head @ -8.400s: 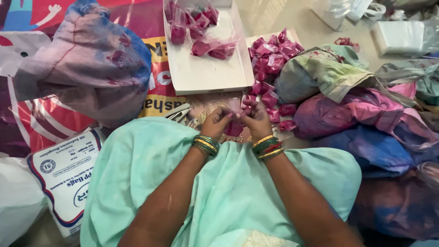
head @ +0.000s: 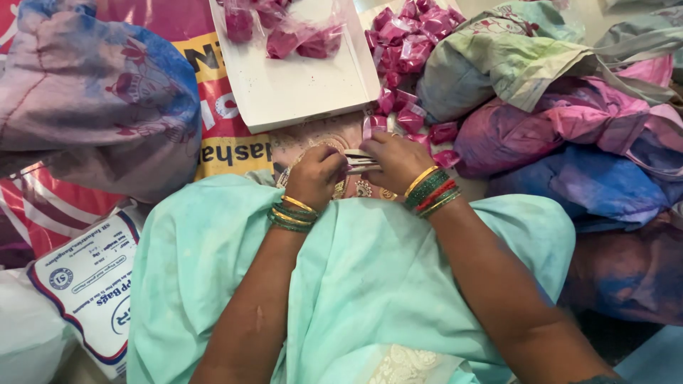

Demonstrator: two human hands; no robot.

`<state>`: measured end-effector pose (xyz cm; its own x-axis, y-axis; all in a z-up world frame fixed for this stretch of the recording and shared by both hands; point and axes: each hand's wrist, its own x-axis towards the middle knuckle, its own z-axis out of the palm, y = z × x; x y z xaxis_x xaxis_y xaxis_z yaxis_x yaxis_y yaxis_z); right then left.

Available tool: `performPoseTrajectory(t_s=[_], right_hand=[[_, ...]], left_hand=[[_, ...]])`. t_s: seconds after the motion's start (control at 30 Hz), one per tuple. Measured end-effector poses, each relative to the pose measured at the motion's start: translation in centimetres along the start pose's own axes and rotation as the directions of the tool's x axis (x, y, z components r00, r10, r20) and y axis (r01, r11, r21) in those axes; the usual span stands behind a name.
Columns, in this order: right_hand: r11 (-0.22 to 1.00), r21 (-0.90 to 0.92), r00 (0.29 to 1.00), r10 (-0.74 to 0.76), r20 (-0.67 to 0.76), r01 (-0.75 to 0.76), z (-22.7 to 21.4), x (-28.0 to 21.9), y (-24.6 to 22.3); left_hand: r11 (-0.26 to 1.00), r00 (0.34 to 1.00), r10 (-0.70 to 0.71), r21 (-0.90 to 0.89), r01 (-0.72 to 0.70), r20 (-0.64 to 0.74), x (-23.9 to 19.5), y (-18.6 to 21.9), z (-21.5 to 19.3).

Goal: The person packs small items into individual plastic packets by hand and then places the filled packets into a tray.

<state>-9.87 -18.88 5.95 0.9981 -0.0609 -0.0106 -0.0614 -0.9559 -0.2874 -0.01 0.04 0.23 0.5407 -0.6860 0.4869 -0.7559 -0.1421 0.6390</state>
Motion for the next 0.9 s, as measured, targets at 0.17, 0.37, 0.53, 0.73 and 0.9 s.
performPoseTrajectory(t_s=[0.17, 0.37, 0.53, 0.73, 0.9], right_hand=[[0.999, -0.001, 0.999, -0.040, -0.026, 0.040, 0.2, 0.0, 0.1], [1.000, -0.005, 0.999, -0.028, 0.019, 0.028, -0.4, 0.1, -0.3], [0.999, -0.019, 0.999, -0.031, 0.037, 0.032, -0.4, 0.3, -0.3], [0.998, -0.054, 0.997, -0.024, 0.072, 0.028, -0.5, 0.4, -0.3], [0.998, -0.049, 0.993, -0.032, 0.111, 0.038, -0.5, 0.4, -0.4]], left_hand=[[0.999, 1.000, 0.005, -0.039, -0.005, 0.001, -0.1, -0.4, 0.1], [0.992, 0.998, -0.049, -0.115, 0.054, 0.045, -0.1, -0.7, 0.4], [0.983, 0.999, -0.037, -0.177, 0.041, 0.028, 0.1, -0.7, 0.4], [0.974, 0.998, -0.037, -0.223, 0.049, 0.057, 0.1, -0.7, 0.4], [0.962, 0.992, -0.076, -0.253, 0.099, 0.099, -0.3, -1.1, 0.8]])
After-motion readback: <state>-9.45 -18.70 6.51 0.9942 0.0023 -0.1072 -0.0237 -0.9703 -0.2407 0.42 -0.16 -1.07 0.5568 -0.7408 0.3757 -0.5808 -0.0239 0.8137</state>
